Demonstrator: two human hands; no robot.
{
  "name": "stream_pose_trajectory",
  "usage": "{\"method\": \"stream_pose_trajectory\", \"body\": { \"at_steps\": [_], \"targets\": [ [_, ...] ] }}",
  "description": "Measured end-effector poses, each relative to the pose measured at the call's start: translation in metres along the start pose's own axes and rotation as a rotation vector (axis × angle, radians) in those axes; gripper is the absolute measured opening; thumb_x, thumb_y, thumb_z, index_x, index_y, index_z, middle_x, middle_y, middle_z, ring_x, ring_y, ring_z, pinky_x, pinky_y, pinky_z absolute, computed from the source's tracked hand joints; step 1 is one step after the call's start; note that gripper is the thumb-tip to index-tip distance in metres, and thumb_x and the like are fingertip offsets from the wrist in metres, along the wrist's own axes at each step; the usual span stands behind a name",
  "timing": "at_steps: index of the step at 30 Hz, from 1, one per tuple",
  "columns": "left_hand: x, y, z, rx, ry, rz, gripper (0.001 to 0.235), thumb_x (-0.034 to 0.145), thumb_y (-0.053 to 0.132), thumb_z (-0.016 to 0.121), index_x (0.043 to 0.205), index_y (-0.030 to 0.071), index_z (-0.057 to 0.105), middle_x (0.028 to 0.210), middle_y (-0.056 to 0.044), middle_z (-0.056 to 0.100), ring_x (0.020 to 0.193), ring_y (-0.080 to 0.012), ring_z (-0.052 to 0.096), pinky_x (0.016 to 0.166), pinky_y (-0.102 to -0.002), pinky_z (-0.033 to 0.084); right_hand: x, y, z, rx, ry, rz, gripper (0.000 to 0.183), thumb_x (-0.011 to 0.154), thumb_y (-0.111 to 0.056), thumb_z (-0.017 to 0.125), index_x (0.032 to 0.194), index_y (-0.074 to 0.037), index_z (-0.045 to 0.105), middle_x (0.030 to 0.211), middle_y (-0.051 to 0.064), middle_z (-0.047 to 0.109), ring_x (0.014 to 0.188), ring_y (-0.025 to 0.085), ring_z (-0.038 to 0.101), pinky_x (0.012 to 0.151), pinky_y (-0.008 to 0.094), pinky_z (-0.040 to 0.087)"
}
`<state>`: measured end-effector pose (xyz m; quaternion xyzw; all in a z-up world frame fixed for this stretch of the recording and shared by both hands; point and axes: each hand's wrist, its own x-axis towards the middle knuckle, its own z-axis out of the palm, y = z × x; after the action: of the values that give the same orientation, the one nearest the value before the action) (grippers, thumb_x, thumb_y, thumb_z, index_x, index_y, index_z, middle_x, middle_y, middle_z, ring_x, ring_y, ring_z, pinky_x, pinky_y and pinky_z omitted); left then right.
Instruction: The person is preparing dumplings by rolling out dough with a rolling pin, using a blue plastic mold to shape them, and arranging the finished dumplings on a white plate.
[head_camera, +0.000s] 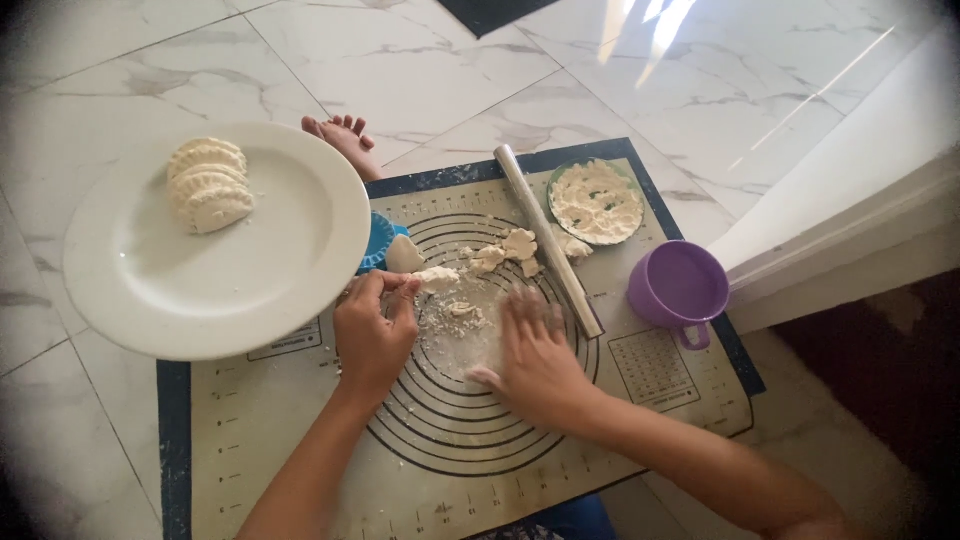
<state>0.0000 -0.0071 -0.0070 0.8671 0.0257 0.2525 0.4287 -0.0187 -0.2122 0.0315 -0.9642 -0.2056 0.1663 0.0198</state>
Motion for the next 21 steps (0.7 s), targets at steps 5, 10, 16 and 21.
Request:
{"method": "stream_pose_trajectory", "body": {
  "at_steps": [5, 10, 16, 21],
  "targets": [
    [0.001, 0.003, -0.004, -0.002, -0.011, 0.04, 0.017, 0.098, 0.022, 0.075, 0.095, 0.006, 0.072, 0.084, -0.012, 0.072, 0.087, -0.0316, 0.072, 0.079, -0.044, 0.056, 0.018, -0.023, -0.01, 0.153, 0.048, -0.103, 0.095, 0.103, -0.064, 0.03, 0.156, 0.012, 0.008, 0.162, 0.037, 0.003, 0.15, 0.049, -0.004, 0.116, 0.063, -0.007],
    [0.001, -0.007, 0.0, 0.011, -0.021, 0.08, 0.018, 0.096, 0.021, 0.079, 0.094, 0.004, 0.072, 0.083, -0.013, 0.071, 0.085, -0.0316, 0.071, 0.078, -0.041, 0.055, 0.038, -0.009, -0.004, 0.391, 0.257, -0.058, 0.081, 0.101, -0.049, 0.053, 0.153, 0.008, 0.03, 0.157, 0.037, 0.027, 0.149, 0.047, 0.022, 0.121, 0.059, 0.015],
    [0.008, -0.023, 0.003, -0.055, -0.235, 0.351, 0.015, 0.086, 0.02, 0.084, 0.089, 0.009, 0.075, 0.081, -0.009, 0.072, 0.088, -0.03, 0.065, 0.079, -0.042, 0.051, 0.049, 0.029, 0.01, 0.399, 0.551, -0.527, 0.048, 0.09, -0.022, 0.073, 0.132, -0.002, 0.062, 0.123, 0.02, 0.066, 0.123, 0.04, 0.062, 0.105, 0.05, 0.049],
    [0.019, -0.025, -0.018, 0.259, -0.465, 0.539, 0.013, 0.081, 0.026, 0.08, 0.092, 0.02, 0.08, 0.101, -0.006, 0.077, 0.103, -0.0286, 0.067, 0.083, -0.044, 0.054, 0.049, 0.023, 0.017, 0.399, 0.485, -0.687, 0.04, 0.095, -0.009, 0.065, 0.134, -0.003, 0.061, 0.12, 0.024, 0.064, 0.112, 0.047, 0.064, 0.095, 0.051, 0.055]
  ]
}}
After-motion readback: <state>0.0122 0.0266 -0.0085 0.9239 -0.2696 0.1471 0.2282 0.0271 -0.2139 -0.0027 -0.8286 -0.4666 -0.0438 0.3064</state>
